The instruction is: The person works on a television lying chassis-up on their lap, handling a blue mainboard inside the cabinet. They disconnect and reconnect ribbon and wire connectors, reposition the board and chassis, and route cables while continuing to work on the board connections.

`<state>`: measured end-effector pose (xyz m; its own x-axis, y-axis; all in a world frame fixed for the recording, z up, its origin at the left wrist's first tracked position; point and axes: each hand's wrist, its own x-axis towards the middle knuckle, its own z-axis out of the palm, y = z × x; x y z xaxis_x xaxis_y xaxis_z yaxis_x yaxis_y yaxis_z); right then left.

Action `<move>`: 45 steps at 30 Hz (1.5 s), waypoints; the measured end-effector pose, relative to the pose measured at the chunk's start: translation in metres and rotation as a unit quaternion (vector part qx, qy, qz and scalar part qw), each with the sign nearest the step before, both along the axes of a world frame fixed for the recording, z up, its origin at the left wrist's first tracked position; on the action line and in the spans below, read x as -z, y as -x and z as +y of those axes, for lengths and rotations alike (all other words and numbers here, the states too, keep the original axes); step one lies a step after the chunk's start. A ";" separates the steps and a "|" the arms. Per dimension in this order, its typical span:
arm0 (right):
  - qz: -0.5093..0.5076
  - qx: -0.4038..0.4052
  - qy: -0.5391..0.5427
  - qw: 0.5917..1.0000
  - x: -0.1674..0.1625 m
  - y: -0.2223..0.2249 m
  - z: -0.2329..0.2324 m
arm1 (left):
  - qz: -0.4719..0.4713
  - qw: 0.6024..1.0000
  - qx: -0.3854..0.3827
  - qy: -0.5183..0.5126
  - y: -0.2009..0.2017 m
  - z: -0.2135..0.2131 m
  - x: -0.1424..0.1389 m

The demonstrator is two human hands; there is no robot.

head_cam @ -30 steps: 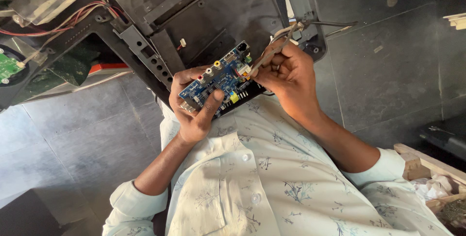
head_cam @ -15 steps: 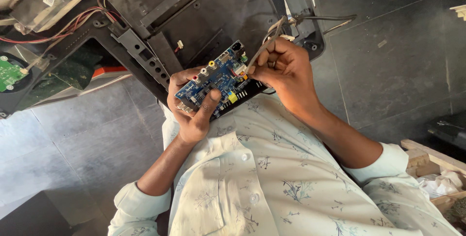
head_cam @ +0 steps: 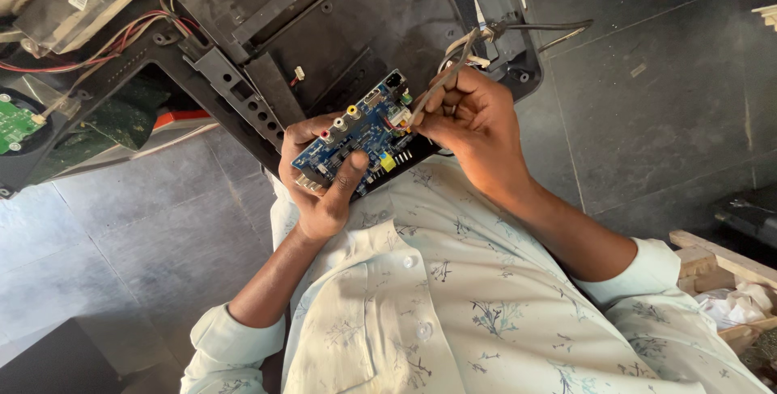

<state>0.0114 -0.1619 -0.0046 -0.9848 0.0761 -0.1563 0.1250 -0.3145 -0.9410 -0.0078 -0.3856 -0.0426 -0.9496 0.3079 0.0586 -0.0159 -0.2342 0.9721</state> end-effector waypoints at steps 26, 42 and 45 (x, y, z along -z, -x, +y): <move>-0.011 -0.017 -0.025 0.999 0.004 0.003 0.002 | -0.005 1.000 -0.011 -0.001 -0.002 0.001 0.000; 0.000 -0.011 -0.021 1.000 0.008 0.006 -0.001 | -0.026 0.999 -0.029 0.012 0.000 0.000 -0.001; 0.015 0.002 -0.018 1.000 0.008 0.003 -0.006 | -0.038 0.999 -0.019 0.004 0.000 0.000 -0.001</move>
